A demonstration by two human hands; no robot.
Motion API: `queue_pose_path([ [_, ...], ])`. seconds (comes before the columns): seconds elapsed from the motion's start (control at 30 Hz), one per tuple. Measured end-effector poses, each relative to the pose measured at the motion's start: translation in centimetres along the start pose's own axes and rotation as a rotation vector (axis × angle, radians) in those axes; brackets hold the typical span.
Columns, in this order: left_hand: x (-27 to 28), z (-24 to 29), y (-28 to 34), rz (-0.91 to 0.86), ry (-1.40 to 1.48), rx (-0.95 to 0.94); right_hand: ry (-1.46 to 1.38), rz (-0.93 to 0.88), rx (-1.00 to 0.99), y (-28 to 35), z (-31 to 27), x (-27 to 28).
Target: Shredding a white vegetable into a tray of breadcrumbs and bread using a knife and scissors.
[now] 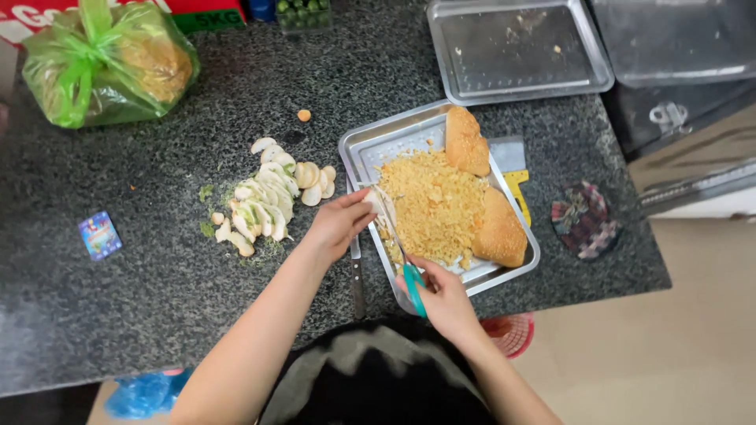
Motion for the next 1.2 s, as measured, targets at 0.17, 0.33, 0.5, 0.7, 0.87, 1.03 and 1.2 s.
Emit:
queue_pose_path([
  [0.17, -0.1, -0.5, 0.8, -0.047, 0.078, 0.008, 0.162, -0.034, 0.01, 0.5, -0.5, -0.2],
  [0.33, -0.1, -0.8, 1.8, -0.078, 0.092, 0.024, 0.28, -0.086, 0.04, 1.2, -1.4, -0.2],
  [0.5, 0.7, -1.6, 1.8, -0.094, 0.134, -0.001, 0.209, -0.092, 0.036, 1.4, -0.7, -0.3],
  [0.7, 0.4, -1.2, 2.9, -0.053, 0.201, -0.03, 0.242, -0.092, -0.027, 2.2, -1.6, -1.4],
  [0.87, 0.0, -0.6, 3.7, -0.068, 0.169, -0.008, 0.29, -0.085, 0.0, 2.7, -1.7, -1.4],
  [1.03, 0.0, -1.0, 3.5, -0.073, 0.174, 0.004, 0.193, -0.071, 0.024, 3.2, -1.0, -1.3],
  [1.2, 0.4, -2.3, 2.6, -0.095, 0.19, -0.009, 0.23, -0.053, -0.04, 4.2, -2.7, -2.1],
])
Point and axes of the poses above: each hand's wrist, its own y-axis away from the middle knuckle, its own x-axis out of the back of the hand, z = x × y, the point moved 1 cm from there along -y, towards the middle knuckle, and after that the axes turned 15 degrees about -z, right-handed, at the moved point
